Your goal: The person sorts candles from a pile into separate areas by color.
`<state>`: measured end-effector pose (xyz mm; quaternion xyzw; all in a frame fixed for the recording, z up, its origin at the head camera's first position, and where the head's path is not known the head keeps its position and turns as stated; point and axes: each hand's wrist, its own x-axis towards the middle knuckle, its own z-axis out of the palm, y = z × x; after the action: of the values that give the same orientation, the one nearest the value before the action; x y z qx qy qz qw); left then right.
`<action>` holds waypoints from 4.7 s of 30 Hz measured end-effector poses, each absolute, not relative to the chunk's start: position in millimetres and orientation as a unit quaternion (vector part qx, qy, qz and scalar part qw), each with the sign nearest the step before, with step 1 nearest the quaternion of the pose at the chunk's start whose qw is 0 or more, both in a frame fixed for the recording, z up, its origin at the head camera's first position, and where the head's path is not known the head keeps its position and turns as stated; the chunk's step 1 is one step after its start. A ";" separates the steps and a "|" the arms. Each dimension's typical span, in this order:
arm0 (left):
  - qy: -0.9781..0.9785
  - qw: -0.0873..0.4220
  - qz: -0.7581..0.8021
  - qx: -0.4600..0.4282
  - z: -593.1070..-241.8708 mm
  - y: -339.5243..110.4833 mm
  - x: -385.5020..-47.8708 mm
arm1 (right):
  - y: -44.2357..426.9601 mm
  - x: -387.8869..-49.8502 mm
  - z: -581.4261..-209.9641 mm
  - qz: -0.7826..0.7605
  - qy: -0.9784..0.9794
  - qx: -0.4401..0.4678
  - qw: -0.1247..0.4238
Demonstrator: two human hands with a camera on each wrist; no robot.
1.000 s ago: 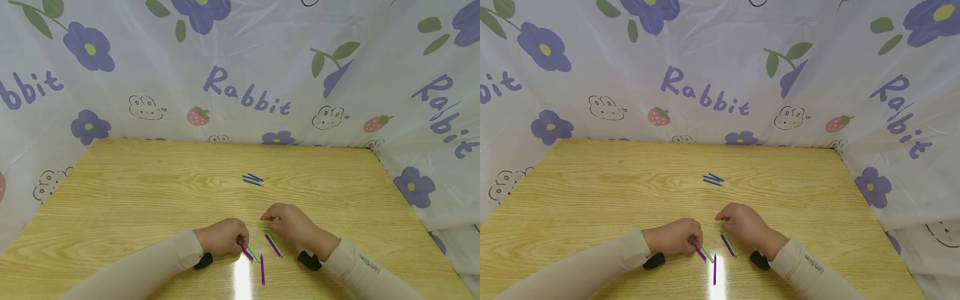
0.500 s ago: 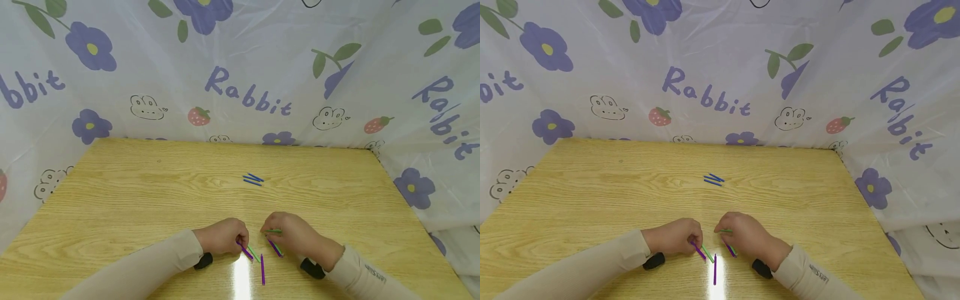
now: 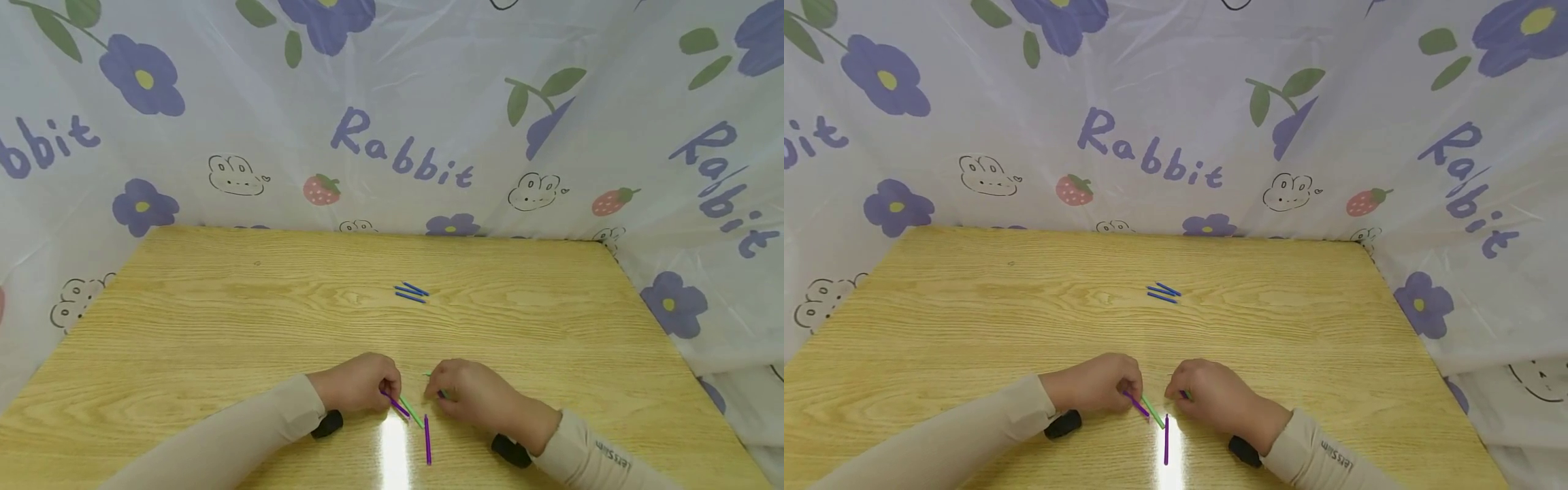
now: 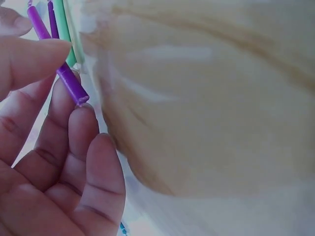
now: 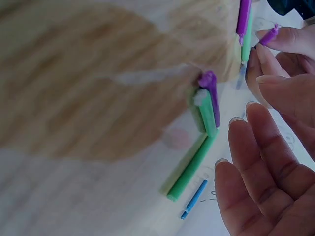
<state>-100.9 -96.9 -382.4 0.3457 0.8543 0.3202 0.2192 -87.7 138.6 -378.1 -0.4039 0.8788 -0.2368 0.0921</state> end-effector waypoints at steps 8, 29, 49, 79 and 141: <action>0.855 0.207 0.329 0.344 -382.6 -102.5 -102.0 | 139.4 -84.6 -383.6 -0.218 0.872 -0.433 0.071; 0.849 0.208 0.369 0.314 -385.2 -110.7 -103.0 | 137.7 -75.3 -387.9 -0.197 0.817 -0.541 -0.007; 0.858 0.173 0.406 0.262 -376.1 -133.2 -107.4 | 134.7 -74.6 -389.4 -0.158 0.806 -0.569 -0.032; 0.883 0.124 0.418 0.174 -373.5 -181.5 -128.0 | 129.4 -75.2 -381.4 -0.114 0.814 -0.569 0.031; 0.890 0.189 0.414 0.009 -383.1 -217.4 -149.0 | 124.7 -79.4 -378.9 -0.111 0.814 -0.559 0.110</action>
<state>-149.0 -217.4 -383.1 0.0087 0.8904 0.4138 0.1892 -79.4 124.7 -378.9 -0.5595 0.8140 -0.1107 0.1104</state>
